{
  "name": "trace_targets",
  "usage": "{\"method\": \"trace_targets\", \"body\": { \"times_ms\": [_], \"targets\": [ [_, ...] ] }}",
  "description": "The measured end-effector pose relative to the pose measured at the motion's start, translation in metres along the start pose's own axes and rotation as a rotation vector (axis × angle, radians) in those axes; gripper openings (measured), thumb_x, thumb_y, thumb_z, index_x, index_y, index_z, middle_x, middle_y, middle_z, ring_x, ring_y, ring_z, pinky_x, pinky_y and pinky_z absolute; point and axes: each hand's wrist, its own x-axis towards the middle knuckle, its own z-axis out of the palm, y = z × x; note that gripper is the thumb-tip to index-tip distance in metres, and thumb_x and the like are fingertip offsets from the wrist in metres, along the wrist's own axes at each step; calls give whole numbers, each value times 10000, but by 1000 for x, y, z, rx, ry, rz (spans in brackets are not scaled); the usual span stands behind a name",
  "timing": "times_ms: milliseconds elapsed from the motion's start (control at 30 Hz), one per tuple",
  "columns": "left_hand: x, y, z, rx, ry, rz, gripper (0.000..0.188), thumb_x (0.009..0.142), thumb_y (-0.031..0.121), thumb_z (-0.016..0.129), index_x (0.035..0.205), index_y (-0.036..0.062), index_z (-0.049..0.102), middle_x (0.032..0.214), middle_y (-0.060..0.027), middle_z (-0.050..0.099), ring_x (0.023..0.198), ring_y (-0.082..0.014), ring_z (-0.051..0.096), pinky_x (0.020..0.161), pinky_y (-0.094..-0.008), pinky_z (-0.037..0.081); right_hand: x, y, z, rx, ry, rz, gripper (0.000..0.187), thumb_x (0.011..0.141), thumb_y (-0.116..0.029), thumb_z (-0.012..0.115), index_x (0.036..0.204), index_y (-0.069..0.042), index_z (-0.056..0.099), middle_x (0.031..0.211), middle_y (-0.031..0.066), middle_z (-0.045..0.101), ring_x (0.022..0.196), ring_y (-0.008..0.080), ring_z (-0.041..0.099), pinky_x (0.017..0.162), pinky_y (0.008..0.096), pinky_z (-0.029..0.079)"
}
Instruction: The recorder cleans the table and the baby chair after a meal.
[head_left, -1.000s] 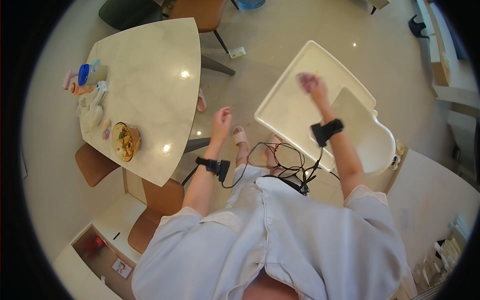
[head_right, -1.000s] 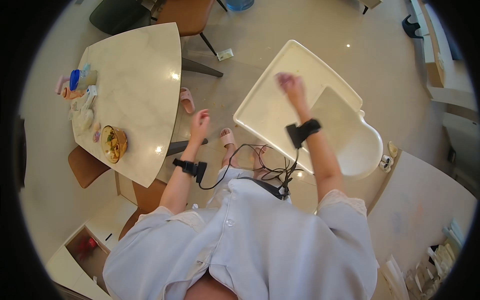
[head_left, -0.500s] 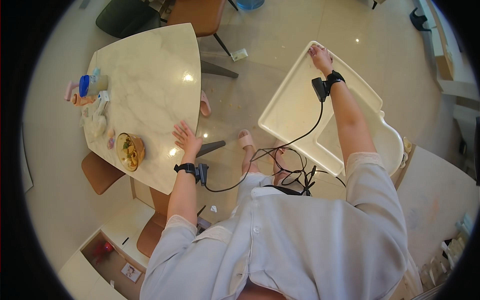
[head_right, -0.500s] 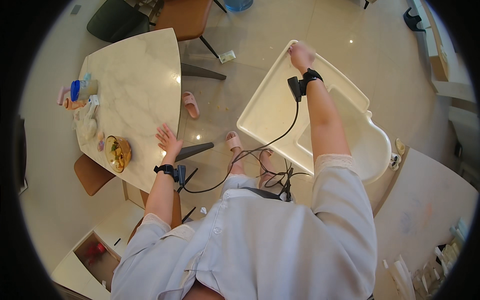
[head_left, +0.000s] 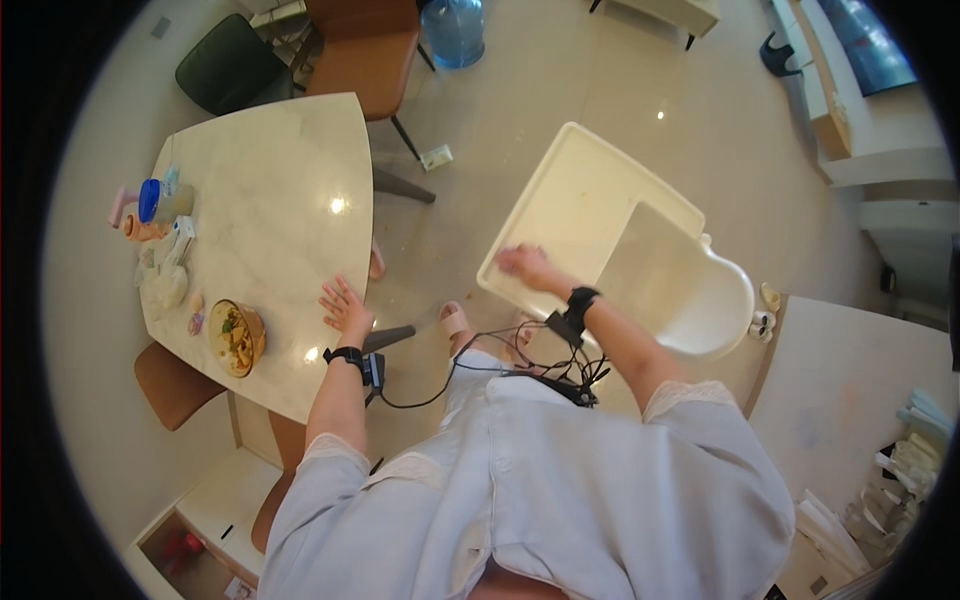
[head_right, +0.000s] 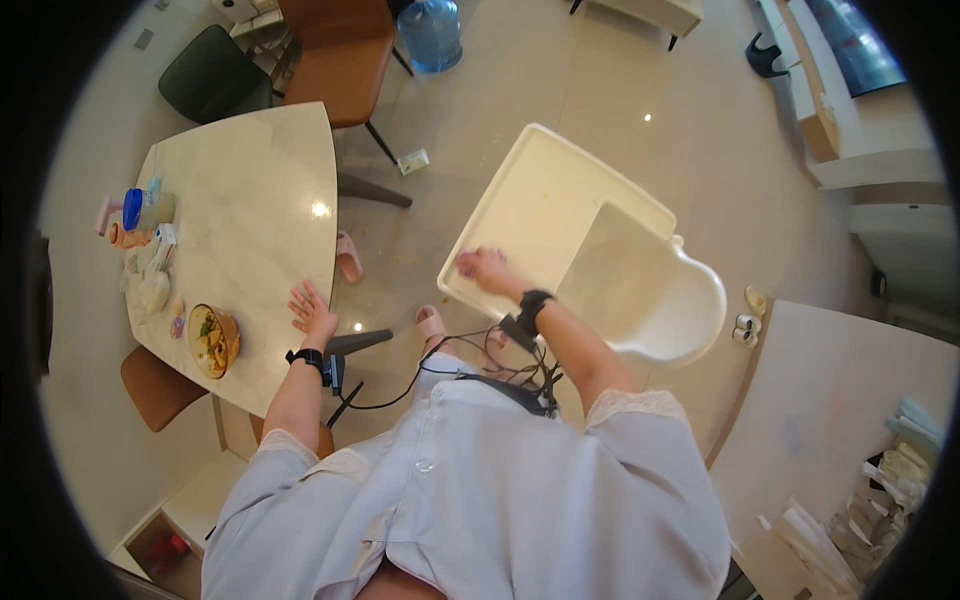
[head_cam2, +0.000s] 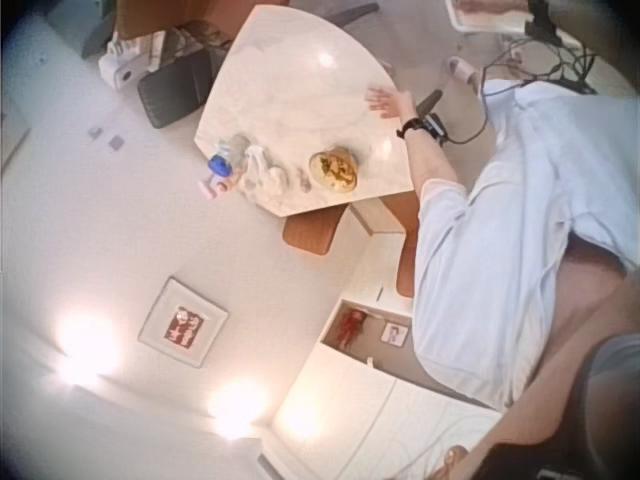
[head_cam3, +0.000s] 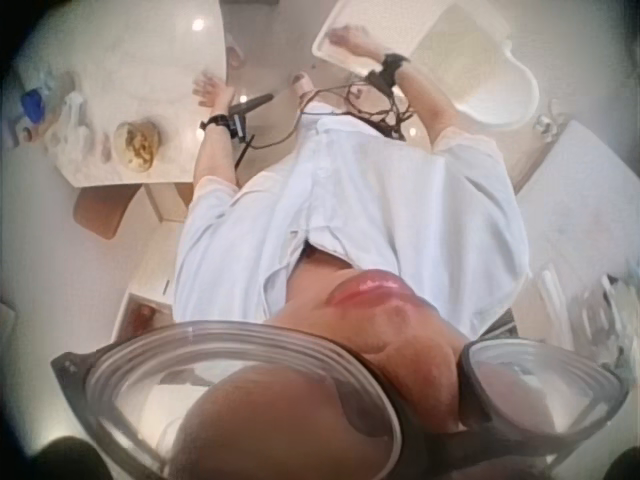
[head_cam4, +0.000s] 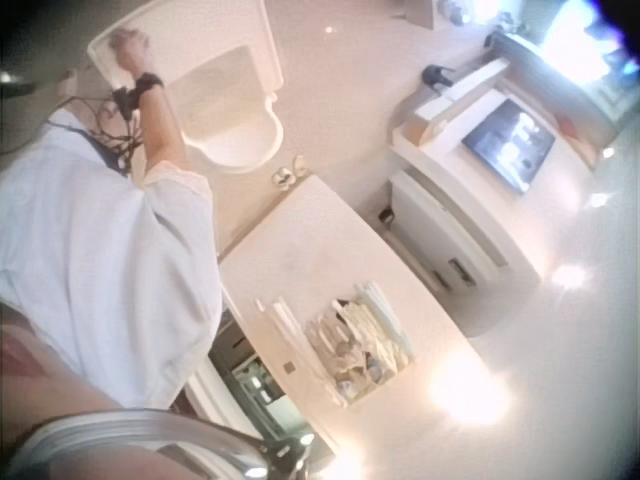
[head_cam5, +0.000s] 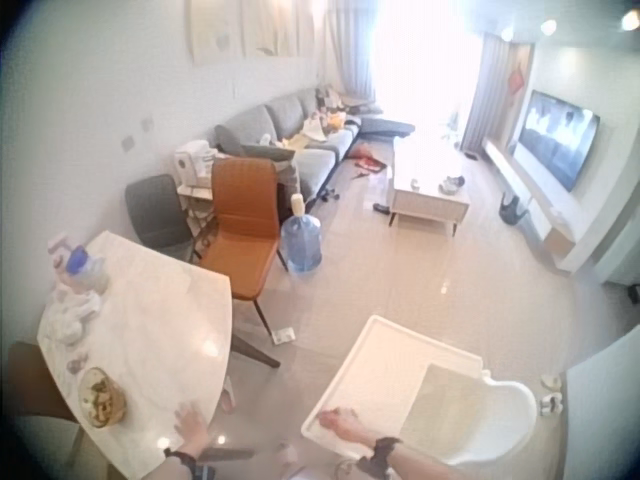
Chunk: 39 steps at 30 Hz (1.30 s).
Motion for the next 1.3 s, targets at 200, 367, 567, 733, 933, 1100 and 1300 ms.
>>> {"method": "trace_targets", "body": {
  "times_ms": [200,367,567,733,933,1100,1300],
  "targets": [
    [2,-14,0,-34,-51,-57,922,672,4,487,1294,221,-158,1342,-141,-203,1226,-387,-151,944,-573,40,-4,-42,-98,622,338,151,230,796,-68,387,860,-45,606,534,8,499,501,134,475,379,242,349],
    [1,-2,0,-48,-47,-74,941,652,-46,469,1293,243,-157,1341,-140,-206,1226,-386,-153,945,-571,33,16,109,-157,-118,908,266,241,840,-220,406,880,-65,586,697,129,551,677,253,506,603,372,391],
    [0,-7,7,-40,-36,-98,955,639,-56,472,1294,254,-151,1343,-138,-200,1224,-394,-150,936,-585,31,29,126,-111,-430,701,496,271,796,-153,424,1057,-114,482,877,165,491,826,326,461,740,438,345],
    [2,-2,-3,-18,-52,-103,966,640,-30,499,1293,251,-154,1339,-151,-205,1222,-401,-149,931,-591,42,5,48,-52,-336,477,249,355,723,-77,479,1073,-135,472,918,154,473,856,327,445,792,443,316],
    [11,-4,-5,-5,-81,-61,953,656,16,508,1287,237,-171,1331,-172,-211,1226,-402,-128,940,-578,58,-29,-31,2,7,166,-97,238,791,-127,460,1013,-127,544,1000,135,519,908,317,434,801,401,340],
    [11,0,4,39,-107,-90,938,658,29,495,1285,220,-176,1324,-188,-216,1210,-427,-148,936,-582,41,-37,-21,-13,749,48,106,235,841,-135,401,991,-67,569,798,30,608,668,122,555,528,263,427],
    [-2,17,-10,-29,-97,-138,1015,622,-101,481,1267,276,-205,1316,-138,-272,1213,-384,-194,937,-564,20,-88,83,-154,855,933,542,357,758,-10,284,1013,-42,532,585,80,539,361,143,492,314,257,406]
  ]
}}
